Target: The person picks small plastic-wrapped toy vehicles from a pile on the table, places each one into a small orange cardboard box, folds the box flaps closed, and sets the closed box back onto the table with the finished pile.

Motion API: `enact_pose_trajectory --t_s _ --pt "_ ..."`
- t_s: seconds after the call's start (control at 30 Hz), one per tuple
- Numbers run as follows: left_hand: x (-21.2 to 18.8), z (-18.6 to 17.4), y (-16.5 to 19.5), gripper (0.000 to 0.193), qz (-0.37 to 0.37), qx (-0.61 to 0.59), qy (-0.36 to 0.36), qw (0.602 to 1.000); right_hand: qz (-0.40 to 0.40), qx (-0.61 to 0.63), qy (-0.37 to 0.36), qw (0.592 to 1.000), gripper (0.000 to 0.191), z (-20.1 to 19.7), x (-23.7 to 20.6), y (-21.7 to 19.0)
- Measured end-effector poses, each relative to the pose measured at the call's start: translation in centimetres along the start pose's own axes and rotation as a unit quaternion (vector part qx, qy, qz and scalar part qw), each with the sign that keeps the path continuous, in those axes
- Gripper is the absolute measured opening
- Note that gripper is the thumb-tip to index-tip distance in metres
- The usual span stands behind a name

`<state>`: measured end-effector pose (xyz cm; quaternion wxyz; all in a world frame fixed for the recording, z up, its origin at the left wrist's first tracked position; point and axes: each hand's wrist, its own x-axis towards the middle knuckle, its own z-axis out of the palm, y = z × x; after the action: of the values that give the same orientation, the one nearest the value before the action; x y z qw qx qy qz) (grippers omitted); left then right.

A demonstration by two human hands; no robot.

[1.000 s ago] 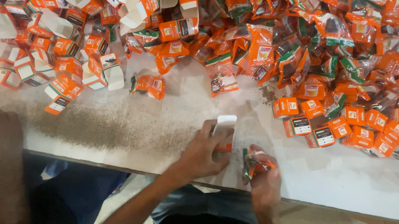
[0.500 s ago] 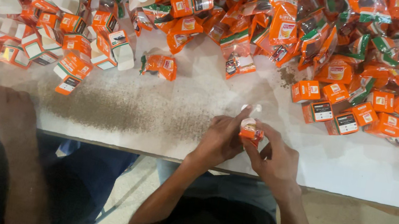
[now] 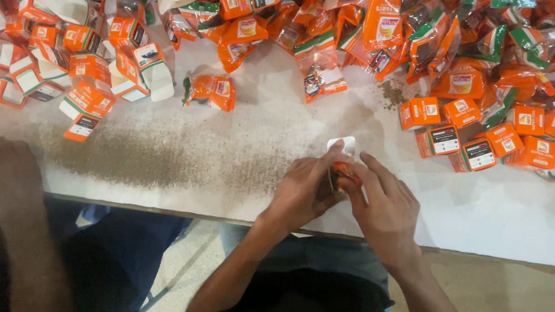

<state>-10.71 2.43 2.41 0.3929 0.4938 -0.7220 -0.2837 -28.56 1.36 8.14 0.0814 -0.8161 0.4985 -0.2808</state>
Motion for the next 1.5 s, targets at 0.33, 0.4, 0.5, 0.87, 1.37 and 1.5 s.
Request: enact_pose_trajectory --t_s 0.33,0.4,0.5,0.87,1.37,1.5 --pt "0.1 0.5 -0.3 0.094 0.052 0.031 0.041 0.997 0.003 -0.042 -0.093 0.995 0.021 -0.3 1.2 -0.1" --pt "0.1 0.6 -0.3 0.097 0.055 0.034 0.029 0.997 0.052 -0.046 -0.165 0.984 0.016 -0.1 2.4 0.4" --pt "0.0 0.7 -0.1 0.097 0.042 0.03 0.046 0.998 0.106 -0.073 -0.228 0.965 0.014 0.3 3.3 1.0" --pt "0.0 0.7 -0.1 0.099 0.028 0.022 0.031 0.999 -0.054 0.007 -0.051 0.997 0.029 -0.7 -0.2 1.3" --pt "-2.0 2.6 -1.0 0.068 -0.092 -0.215 0.057 0.971 0.086 0.154 -0.023 0.984 0.067 2.2 -2.8 2.8" --pt "-1.3 1.9 -0.7 0.065 0.034 -0.017 0.079 0.996 0.038 0.167 0.022 0.985 0.049 3.1 -3.9 3.7"
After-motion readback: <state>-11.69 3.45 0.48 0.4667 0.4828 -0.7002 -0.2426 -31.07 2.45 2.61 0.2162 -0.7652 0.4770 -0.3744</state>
